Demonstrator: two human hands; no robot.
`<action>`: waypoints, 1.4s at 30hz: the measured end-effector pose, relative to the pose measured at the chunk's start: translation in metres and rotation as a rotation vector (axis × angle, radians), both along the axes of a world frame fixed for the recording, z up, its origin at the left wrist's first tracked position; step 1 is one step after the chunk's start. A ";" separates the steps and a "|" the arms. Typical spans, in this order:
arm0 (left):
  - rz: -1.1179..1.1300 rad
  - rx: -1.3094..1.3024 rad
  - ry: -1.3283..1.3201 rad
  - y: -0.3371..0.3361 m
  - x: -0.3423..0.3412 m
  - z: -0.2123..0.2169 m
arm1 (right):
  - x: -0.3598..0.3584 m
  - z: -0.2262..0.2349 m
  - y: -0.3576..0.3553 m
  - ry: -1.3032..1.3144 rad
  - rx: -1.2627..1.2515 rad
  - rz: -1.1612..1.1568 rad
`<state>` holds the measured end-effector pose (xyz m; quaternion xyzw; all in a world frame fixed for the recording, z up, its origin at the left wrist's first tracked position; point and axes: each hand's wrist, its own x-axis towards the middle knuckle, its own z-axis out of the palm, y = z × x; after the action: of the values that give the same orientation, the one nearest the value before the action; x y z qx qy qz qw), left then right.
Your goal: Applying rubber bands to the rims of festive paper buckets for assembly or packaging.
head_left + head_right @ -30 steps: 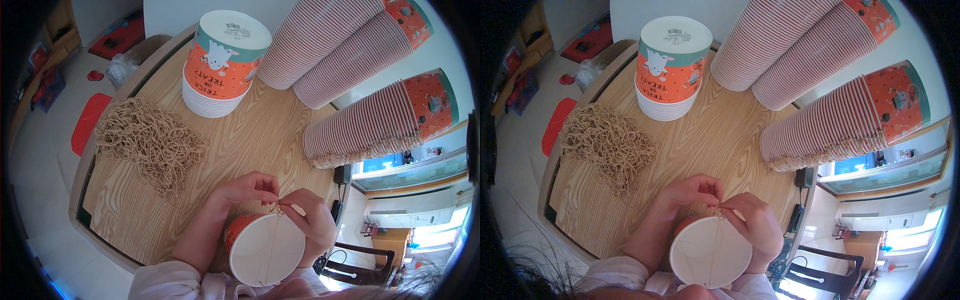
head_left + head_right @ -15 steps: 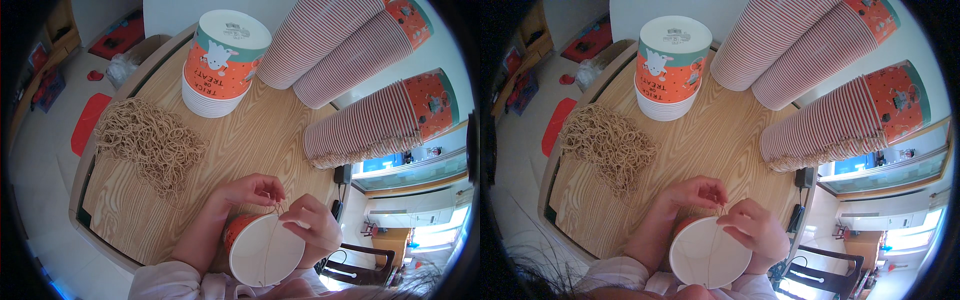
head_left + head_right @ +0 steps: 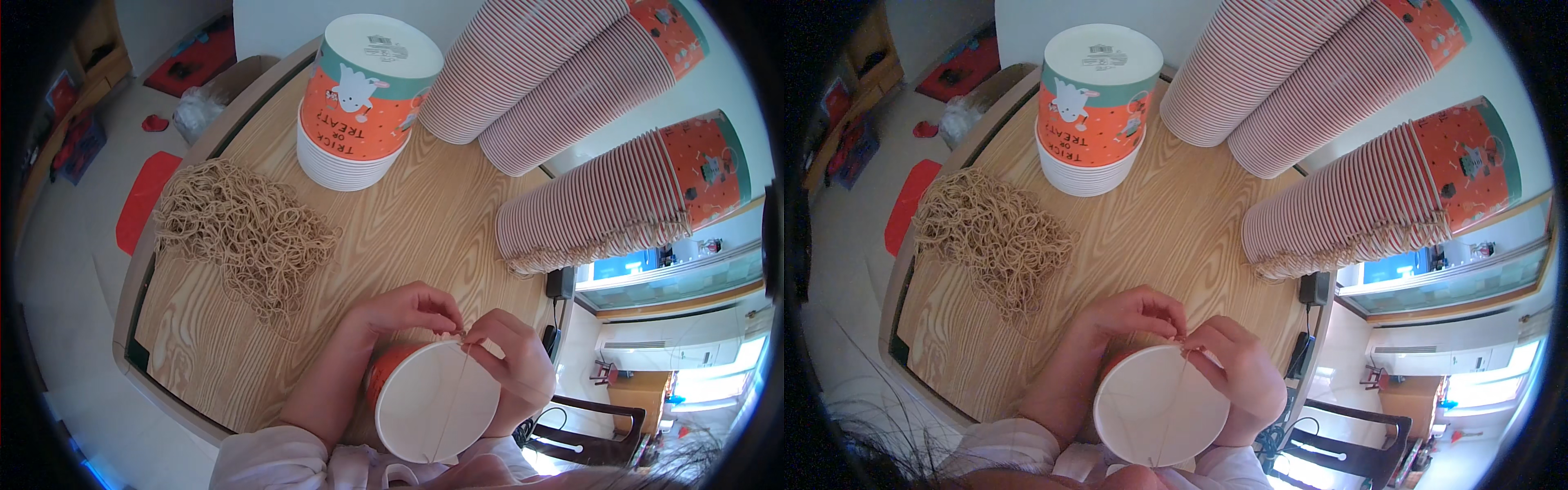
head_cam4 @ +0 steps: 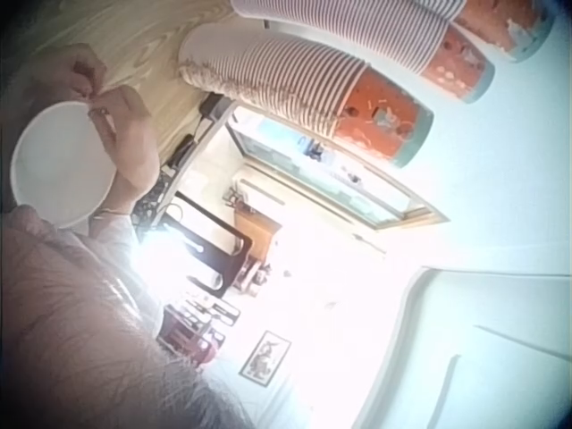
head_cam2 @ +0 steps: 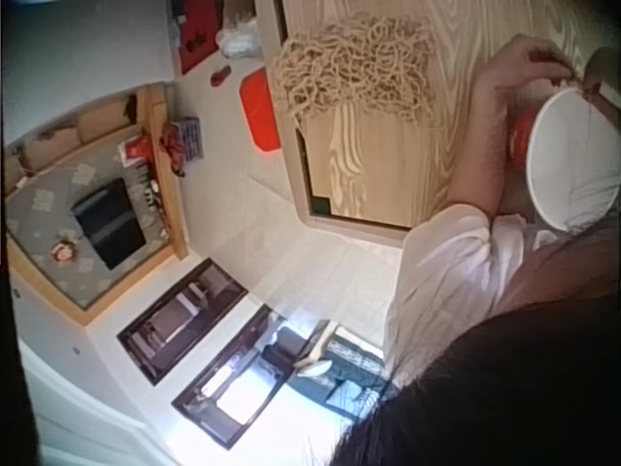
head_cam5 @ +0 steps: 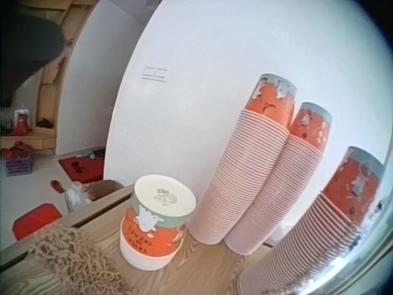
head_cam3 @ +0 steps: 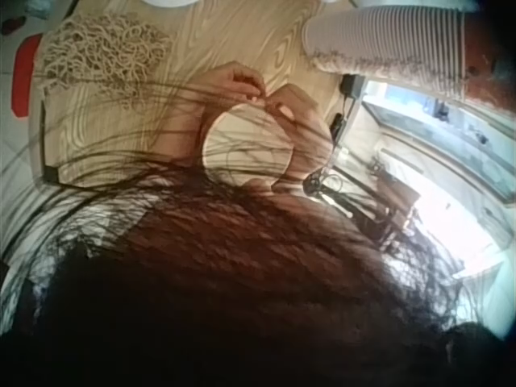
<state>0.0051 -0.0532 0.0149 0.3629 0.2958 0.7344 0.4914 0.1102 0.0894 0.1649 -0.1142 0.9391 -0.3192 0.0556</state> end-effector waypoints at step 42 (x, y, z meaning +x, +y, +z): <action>-0.060 -0.005 -0.031 0.003 0.006 -0.004 | -0.006 -0.003 -0.002 0.082 0.083 -0.069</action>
<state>0.0106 -0.0500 0.0109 0.3591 0.2791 0.7240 0.5187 0.1040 0.0869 0.1619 -0.0925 0.9564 -0.2767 0.0105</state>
